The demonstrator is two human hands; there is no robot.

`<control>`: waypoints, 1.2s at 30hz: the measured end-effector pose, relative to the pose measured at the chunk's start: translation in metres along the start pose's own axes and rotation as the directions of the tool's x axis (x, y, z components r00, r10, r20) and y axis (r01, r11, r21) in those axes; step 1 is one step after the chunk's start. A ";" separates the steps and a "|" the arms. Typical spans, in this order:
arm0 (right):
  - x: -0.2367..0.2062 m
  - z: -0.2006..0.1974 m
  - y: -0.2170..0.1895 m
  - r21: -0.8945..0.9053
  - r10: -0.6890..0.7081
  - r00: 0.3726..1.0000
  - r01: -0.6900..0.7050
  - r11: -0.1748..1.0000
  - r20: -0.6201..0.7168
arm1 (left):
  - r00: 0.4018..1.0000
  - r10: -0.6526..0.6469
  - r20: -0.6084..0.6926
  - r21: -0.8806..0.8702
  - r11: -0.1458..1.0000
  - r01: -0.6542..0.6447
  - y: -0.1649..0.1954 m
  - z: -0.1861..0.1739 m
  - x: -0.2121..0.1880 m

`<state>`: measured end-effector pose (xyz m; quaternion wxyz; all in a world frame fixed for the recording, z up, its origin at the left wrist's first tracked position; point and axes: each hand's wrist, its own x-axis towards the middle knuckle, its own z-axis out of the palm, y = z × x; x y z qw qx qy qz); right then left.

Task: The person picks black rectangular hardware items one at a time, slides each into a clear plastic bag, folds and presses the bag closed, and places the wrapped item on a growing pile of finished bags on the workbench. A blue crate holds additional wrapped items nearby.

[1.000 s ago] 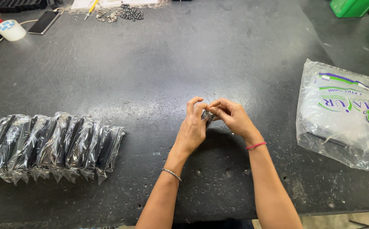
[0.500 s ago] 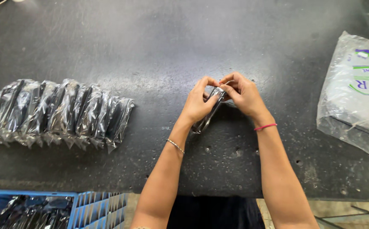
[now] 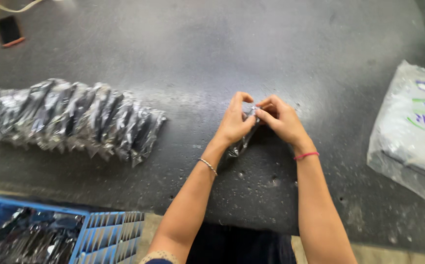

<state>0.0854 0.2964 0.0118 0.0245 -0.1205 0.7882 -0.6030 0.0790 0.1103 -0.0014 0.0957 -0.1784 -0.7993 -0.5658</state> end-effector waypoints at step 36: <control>-0.007 0.000 -0.007 0.070 -0.027 0.995 0.033 0.997 -0.096 | 0.943 -0.078 -0.323 0.793 0.521 0.315 0.024 -0.065 -0.129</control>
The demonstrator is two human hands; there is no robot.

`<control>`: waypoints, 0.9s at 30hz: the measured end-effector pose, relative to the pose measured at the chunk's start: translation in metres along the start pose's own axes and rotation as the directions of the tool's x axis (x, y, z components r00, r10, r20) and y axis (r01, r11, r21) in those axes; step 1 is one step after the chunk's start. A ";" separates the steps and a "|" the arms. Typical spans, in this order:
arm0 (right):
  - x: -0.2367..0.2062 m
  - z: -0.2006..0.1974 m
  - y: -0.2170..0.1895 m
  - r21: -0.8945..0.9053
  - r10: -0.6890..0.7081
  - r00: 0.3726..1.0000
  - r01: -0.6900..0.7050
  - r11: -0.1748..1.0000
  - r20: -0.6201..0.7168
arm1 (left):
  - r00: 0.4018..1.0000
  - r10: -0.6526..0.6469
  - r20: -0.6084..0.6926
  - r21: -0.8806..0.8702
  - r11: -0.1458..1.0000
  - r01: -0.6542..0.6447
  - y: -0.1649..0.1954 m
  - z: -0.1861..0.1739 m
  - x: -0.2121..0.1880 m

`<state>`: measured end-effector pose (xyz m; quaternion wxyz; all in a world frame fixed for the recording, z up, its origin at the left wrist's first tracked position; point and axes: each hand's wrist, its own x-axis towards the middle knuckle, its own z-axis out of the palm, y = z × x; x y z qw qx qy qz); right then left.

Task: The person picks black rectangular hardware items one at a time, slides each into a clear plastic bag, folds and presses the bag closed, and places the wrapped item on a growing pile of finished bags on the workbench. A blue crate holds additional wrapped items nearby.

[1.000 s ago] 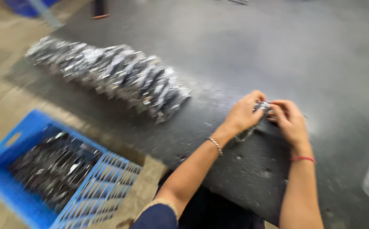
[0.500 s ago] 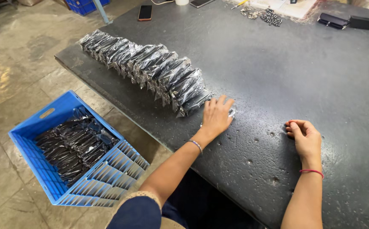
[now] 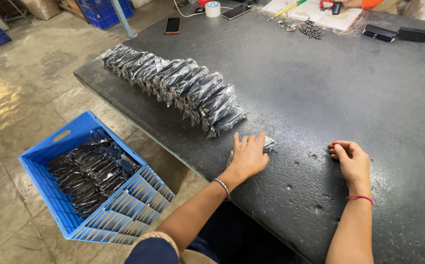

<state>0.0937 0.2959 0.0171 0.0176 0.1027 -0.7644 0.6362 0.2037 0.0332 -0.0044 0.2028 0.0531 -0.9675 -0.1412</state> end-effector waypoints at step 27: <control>-0.008 0.003 -0.025 0.059 -0.016 1.000 0.015 0.998 0.021 | 0.929 0.153 -0.336 0.174 0.980 -0.098 -0.065 -0.074 0.054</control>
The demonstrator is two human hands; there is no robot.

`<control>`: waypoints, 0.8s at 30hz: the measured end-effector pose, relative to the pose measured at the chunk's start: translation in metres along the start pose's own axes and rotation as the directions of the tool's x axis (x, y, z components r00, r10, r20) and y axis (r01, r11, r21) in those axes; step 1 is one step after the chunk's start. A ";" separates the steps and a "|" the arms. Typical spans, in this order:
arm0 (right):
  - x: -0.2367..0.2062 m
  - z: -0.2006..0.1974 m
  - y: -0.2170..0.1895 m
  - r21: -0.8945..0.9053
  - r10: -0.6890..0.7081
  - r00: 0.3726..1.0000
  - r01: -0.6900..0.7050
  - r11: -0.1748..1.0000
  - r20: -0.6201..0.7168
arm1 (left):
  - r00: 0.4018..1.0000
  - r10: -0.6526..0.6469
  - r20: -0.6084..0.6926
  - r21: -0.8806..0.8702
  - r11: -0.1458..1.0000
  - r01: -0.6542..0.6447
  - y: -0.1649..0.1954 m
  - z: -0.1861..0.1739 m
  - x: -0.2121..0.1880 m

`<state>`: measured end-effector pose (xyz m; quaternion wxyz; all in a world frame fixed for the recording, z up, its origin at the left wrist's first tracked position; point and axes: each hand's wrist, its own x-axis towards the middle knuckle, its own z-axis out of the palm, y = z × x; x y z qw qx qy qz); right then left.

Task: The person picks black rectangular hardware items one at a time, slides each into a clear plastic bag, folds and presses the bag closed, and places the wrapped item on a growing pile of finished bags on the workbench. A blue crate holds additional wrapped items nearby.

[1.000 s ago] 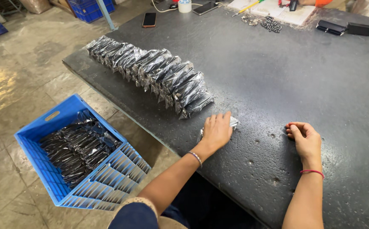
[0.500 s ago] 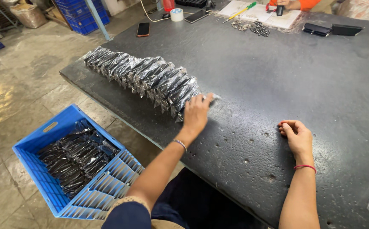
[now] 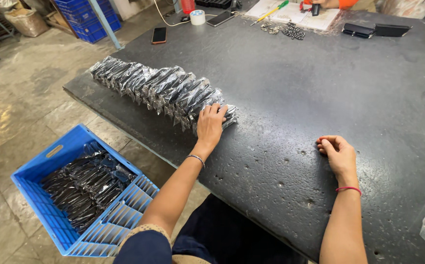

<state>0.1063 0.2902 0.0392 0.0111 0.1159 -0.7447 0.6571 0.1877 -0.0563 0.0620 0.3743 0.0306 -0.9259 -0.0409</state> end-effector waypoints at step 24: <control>0.003 0.003 0.014 -0.096 -0.016 1.000 0.016 0.995 0.001 | 0.983 -0.177 -0.058 0.386 0.904 0.186 0.012 0.021 0.003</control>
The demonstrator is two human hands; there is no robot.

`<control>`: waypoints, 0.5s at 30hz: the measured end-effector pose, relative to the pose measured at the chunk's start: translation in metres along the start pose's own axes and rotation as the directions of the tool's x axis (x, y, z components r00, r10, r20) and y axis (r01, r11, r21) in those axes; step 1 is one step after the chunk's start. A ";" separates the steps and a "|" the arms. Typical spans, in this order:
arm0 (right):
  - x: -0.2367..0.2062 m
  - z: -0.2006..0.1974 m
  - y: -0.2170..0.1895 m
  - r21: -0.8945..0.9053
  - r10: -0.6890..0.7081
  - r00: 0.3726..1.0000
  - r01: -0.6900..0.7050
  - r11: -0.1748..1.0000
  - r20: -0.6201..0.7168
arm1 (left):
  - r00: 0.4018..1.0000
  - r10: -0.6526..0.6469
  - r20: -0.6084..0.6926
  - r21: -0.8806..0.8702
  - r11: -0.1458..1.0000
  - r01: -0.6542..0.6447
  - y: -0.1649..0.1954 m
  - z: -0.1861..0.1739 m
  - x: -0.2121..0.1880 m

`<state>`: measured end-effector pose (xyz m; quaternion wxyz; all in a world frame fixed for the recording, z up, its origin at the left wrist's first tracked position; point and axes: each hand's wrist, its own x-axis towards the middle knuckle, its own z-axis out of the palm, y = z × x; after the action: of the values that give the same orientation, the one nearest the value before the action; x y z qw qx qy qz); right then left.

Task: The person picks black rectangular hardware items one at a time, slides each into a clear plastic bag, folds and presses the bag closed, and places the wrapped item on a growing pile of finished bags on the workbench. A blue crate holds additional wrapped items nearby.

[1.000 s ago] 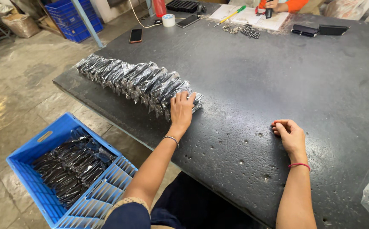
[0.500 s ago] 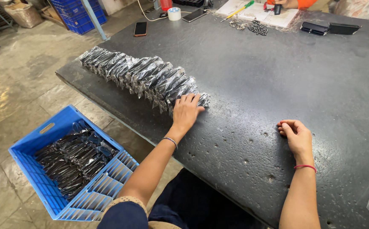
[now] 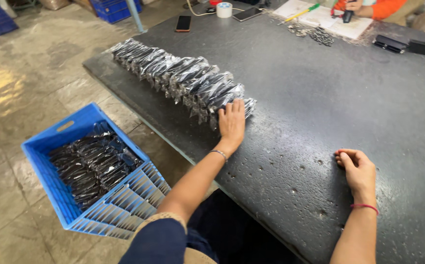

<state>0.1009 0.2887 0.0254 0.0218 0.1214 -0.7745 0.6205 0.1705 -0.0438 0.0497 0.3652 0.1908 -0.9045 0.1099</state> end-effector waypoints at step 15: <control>0.018 -0.005 0.037 0.021 -0.015 0.999 0.014 1.000 0.032 | 0.987 0.112 0.117 -0.471 0.881 -0.044 0.064 -0.024 -0.004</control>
<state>0.0751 0.2978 -0.0052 0.0125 0.1372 -0.7674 0.6262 0.1605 0.0233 0.0604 0.3310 0.0679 -0.9347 -0.1098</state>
